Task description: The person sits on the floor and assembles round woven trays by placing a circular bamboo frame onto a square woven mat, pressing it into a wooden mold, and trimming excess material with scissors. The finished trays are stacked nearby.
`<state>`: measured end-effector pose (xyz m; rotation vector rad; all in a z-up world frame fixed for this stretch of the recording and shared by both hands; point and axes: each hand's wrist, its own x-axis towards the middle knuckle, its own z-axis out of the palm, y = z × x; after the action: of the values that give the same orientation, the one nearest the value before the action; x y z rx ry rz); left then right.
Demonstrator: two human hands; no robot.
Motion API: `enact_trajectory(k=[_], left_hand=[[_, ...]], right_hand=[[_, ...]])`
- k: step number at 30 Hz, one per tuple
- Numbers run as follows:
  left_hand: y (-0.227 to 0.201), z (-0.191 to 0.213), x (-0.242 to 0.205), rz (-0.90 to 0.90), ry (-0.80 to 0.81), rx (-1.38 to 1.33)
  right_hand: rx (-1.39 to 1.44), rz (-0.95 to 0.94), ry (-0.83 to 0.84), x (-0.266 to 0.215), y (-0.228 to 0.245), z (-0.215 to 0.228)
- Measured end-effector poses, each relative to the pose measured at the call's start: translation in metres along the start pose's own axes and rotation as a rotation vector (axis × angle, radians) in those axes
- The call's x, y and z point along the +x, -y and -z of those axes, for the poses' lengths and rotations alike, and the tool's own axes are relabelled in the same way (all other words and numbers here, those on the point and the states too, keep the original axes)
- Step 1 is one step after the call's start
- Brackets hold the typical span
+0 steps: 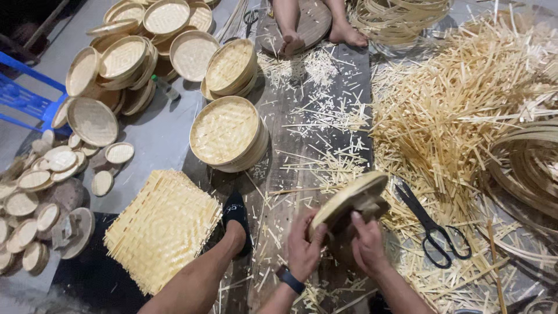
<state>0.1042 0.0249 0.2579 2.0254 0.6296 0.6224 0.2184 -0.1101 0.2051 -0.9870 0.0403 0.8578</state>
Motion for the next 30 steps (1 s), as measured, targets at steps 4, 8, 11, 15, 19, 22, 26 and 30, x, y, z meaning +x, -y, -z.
enact_trajectory(k=[4,8,11,15,19,22,26,30], left_hand=[[0.004,-0.021,-0.014,-0.091,0.024,0.005],[0.036,-0.03,0.013,0.588,-0.026,-0.092],[0.083,-0.001,0.049,0.213,-0.291,0.161],[0.113,0.061,0.078,0.155,-0.385,0.193],[0.115,0.068,0.091,0.695,-0.261,-0.174],[0.139,0.054,0.095,0.733,-0.071,-0.04],[0.166,0.02,0.088,0.645,-0.026,-0.233],[0.11,-0.008,0.071,0.241,0.009,0.501]], right_hand=[[0.18,0.072,-0.031,-0.017,0.006,0.022],[0.352,-0.006,-0.156,-0.051,0.022,0.073],[0.318,-0.051,-0.375,-0.071,0.013,0.088],[0.24,-0.091,-0.395,-0.055,-0.028,0.089],[0.1,-0.106,-0.339,-0.018,-0.065,0.1],[0.094,-0.256,-0.284,-0.005,-0.111,0.124],[-0.761,-0.228,-0.527,-0.018,-0.15,0.175],[-1.328,0.348,-0.393,-0.051,-0.164,0.18]])
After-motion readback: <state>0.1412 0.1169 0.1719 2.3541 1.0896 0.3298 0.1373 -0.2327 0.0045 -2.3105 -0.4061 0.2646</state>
